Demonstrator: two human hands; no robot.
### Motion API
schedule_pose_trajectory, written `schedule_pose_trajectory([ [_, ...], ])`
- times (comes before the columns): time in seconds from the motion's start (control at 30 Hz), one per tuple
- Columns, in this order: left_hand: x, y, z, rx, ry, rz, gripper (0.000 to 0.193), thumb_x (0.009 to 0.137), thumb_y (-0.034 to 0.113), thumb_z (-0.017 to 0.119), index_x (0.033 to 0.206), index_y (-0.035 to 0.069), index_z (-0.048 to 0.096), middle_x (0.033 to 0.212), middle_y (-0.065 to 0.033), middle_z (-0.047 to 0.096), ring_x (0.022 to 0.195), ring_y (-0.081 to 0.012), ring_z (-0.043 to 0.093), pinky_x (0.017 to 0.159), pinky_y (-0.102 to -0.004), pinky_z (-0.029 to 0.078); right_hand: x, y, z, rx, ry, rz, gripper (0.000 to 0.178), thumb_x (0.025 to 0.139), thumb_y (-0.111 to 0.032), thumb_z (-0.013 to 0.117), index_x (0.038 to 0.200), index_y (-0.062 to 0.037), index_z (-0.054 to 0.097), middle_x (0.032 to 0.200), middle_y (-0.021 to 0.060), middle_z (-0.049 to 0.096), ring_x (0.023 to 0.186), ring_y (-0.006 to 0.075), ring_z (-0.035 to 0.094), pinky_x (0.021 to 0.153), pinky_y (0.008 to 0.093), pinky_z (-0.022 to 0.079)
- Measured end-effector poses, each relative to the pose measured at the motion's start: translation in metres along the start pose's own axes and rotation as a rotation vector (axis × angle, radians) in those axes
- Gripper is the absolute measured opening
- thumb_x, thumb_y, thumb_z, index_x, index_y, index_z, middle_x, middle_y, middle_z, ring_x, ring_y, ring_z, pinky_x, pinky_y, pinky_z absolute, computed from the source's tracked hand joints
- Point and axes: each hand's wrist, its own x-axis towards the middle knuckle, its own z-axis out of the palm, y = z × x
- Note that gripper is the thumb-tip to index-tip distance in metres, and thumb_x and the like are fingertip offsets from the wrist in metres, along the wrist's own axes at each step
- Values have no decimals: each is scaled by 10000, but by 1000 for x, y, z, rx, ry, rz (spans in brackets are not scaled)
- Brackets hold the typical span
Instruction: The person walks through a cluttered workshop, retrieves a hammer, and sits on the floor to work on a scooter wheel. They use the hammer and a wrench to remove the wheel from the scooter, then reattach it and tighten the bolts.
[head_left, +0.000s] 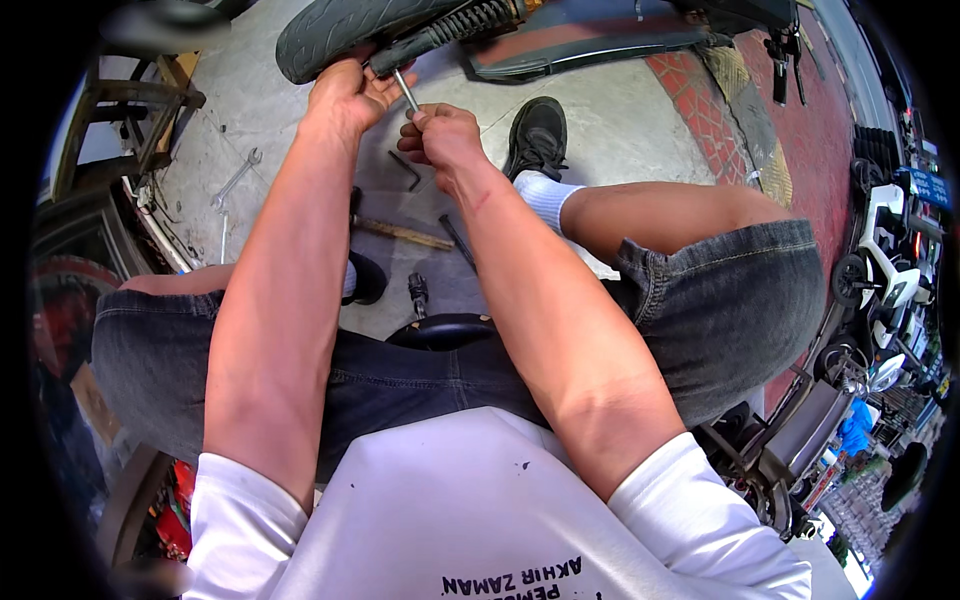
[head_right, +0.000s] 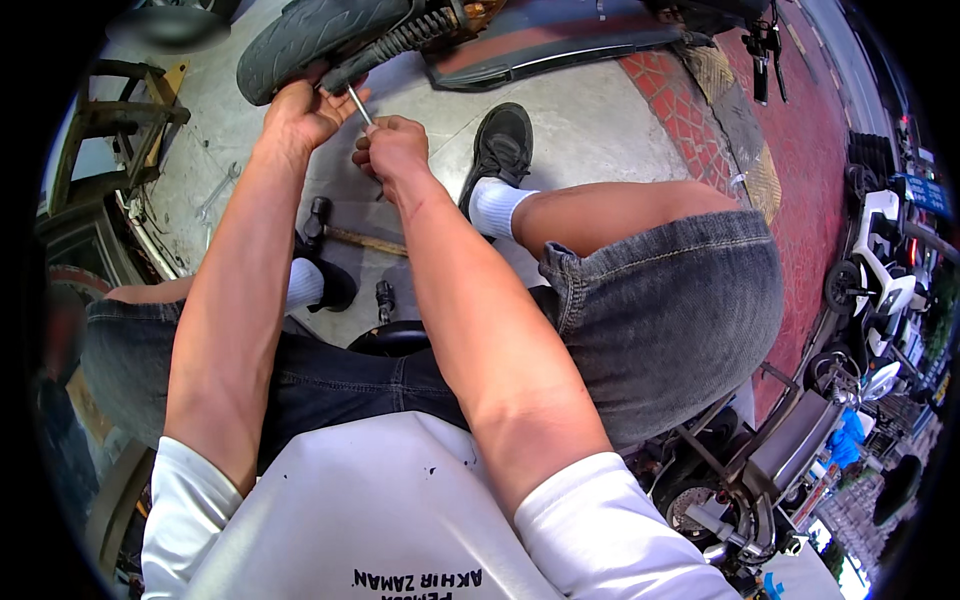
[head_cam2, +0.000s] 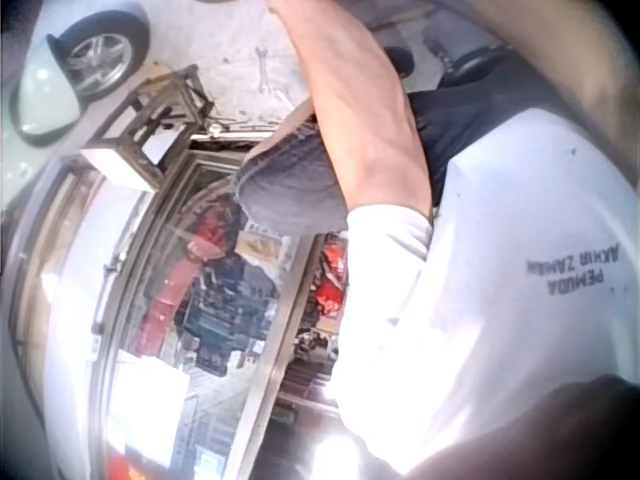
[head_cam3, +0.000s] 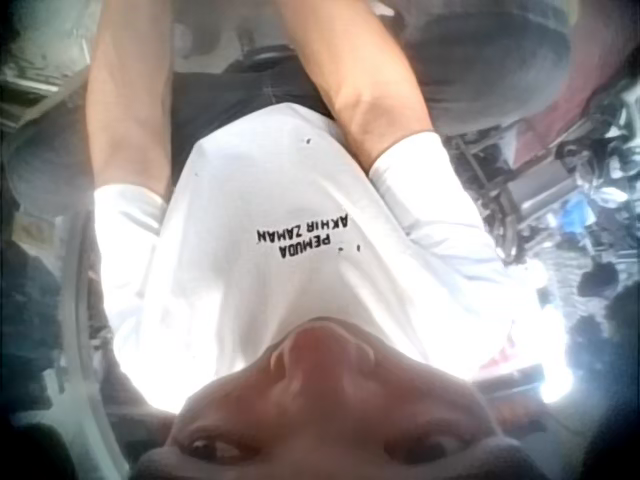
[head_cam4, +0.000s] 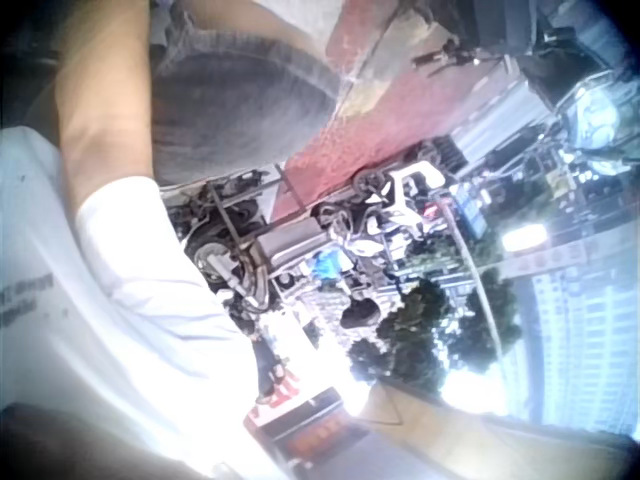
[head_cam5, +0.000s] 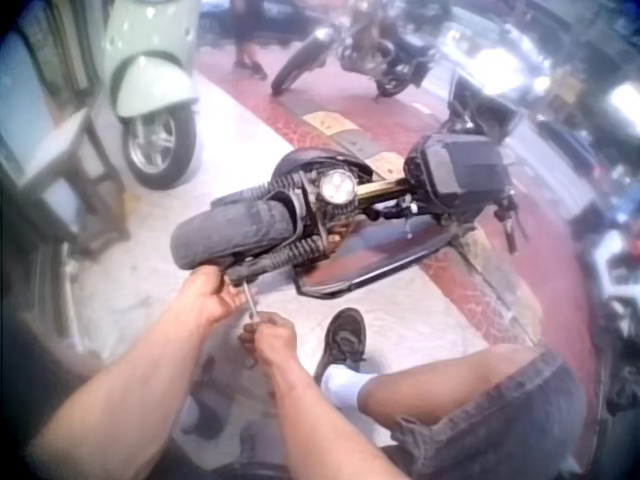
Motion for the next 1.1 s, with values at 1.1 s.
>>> schedule_pose_trajectory([
  [1.1,15,-17,7,-395,-227,209,305,1005,220,644,1267,64,644,1252,-104,675,1160,-314,642,1038,-556,505,22,10,-21,353,-295,288,266,1095,-257,472,1145,-71,656,818,14,610,660,139,550,625,311,463],
])
